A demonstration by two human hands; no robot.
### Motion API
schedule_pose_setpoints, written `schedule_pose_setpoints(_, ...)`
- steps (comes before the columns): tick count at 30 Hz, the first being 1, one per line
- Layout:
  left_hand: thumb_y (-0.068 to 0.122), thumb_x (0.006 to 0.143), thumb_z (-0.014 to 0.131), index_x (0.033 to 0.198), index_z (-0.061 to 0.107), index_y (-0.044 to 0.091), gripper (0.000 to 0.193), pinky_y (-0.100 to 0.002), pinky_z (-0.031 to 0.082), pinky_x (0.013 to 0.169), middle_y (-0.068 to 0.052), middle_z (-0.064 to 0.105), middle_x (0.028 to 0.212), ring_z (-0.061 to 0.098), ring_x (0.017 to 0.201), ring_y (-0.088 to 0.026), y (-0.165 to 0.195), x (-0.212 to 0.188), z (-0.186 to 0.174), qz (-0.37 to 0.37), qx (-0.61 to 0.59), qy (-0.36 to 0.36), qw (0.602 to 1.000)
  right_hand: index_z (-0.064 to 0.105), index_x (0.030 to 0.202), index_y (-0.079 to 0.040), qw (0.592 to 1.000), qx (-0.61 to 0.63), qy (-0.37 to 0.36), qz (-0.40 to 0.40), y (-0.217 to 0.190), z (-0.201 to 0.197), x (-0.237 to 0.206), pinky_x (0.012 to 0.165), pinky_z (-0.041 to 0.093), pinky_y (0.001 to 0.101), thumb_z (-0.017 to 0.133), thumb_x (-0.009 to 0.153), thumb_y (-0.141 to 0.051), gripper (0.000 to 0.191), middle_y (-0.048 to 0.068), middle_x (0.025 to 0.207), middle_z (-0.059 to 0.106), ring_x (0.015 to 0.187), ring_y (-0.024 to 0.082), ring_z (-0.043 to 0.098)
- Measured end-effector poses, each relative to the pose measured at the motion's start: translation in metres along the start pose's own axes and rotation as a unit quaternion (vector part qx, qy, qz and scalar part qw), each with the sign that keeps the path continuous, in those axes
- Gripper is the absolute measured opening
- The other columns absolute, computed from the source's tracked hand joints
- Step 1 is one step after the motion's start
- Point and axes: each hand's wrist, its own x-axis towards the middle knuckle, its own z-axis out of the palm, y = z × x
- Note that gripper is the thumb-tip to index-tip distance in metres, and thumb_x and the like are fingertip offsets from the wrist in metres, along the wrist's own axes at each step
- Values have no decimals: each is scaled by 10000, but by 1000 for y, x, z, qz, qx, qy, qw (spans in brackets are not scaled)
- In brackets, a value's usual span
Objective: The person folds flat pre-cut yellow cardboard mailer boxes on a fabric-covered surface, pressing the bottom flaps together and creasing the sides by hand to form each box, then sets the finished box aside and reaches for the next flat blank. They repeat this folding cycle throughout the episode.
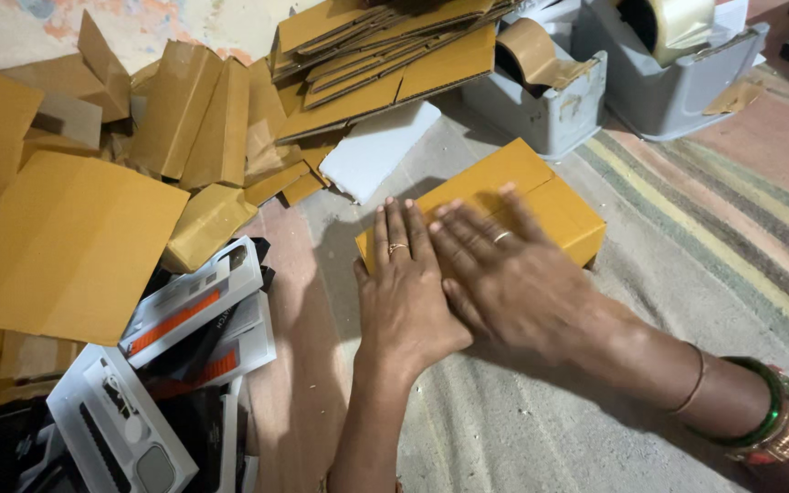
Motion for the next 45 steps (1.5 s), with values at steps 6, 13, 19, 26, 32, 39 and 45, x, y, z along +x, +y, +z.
schedule_pose_setpoints(6, 557, 561, 907, 1592, 9, -3, 1477, -658, 123, 1166, -227, -6, 1694, -18, 1529, -349, 5, 2, -5, -19, -35, -50, 998, 265, 1523, -13, 999, 13, -34, -13, 22, 4, 6, 1201, 105, 496, 213, 1053, -468, 656, 197, 1573, 295, 1486, 306, 162)
schedule_pose_setpoints(13, 684, 523, 889, 1533, 68, -96, 1518, -612, 147, 1187, -287, 64, 1641, 34, 1530, -370, 4, -1, -5, 1, -54, 1, 999, 238, 1532, 47, 998, -22, -7, 55, 58, -2, -3, 1203, 177, 462, 181, 1063, -472, 702, 227, 1604, 260, 1508, 311, 175)
schedule_pose_setpoints(19, 933, 501, 667, 1506, 93, -148, 1584, -594, 152, 1187, -345, 85, 1600, 37, 1516, -420, -4, 2, 11, 31, -23, 25, 999, 259, 1525, 58, 991, -25, -33, 126, 71, -8, -10, 1114, 351, 449, 280, 1033, -461, 716, 229, 1594, 266, 1457, 319, 294)
schedule_pose_setpoints(26, 799, 825, 48, 1572, 113, -10, 1102, -768, 33, 1123, -198, 63, 1697, 42, 1562, -349, -24, 2, 21, -38, -81, 36, 995, 334, 1534, 2, 979, 64, -51, 188, 70, -15, -13, 974, 520, 463, 366, 1029, -402, 648, 269, 1648, 173, 1037, 421, 671)
schedule_pose_setpoints(32, 554, 1031, 217, 1591, 264, 85, 732, -692, 122, 1206, -139, 209, 1719, 185, 1589, -349, -43, 6, 26, -99, -187, 127, 969, 465, 1591, -193, 952, 140, -67, 265, 69, -22, -16, 868, 611, 418, 409, 1085, -384, 543, 267, 1274, 606, 849, 308, 770)
schedule_pose_setpoints(39, 664, 910, 493, 1434, 494, -9, 853, -520, 510, 1065, -248, 597, 1383, 603, 1283, -350, -67, -6, 26, -126, -546, -19, 828, 661, 1372, -265, 935, 240, 27, 260, 79, -32, -16, 759, 584, 442, 540, 982, -432, 441, 135, 1052, 778, 860, 276, 749)
schedule_pose_setpoints(45, 713, 774, 514, 1490, 420, 39, 988, -481, 651, 836, -215, 629, 1323, 681, 1215, -353, -68, -3, 34, -98, -635, -105, 759, 624, 1398, -322, 923, 233, -17, 307, 76, -34, -15, 776, 584, 436, 526, 981, -451, 447, 137, 1006, 781, 853, 257, 756)
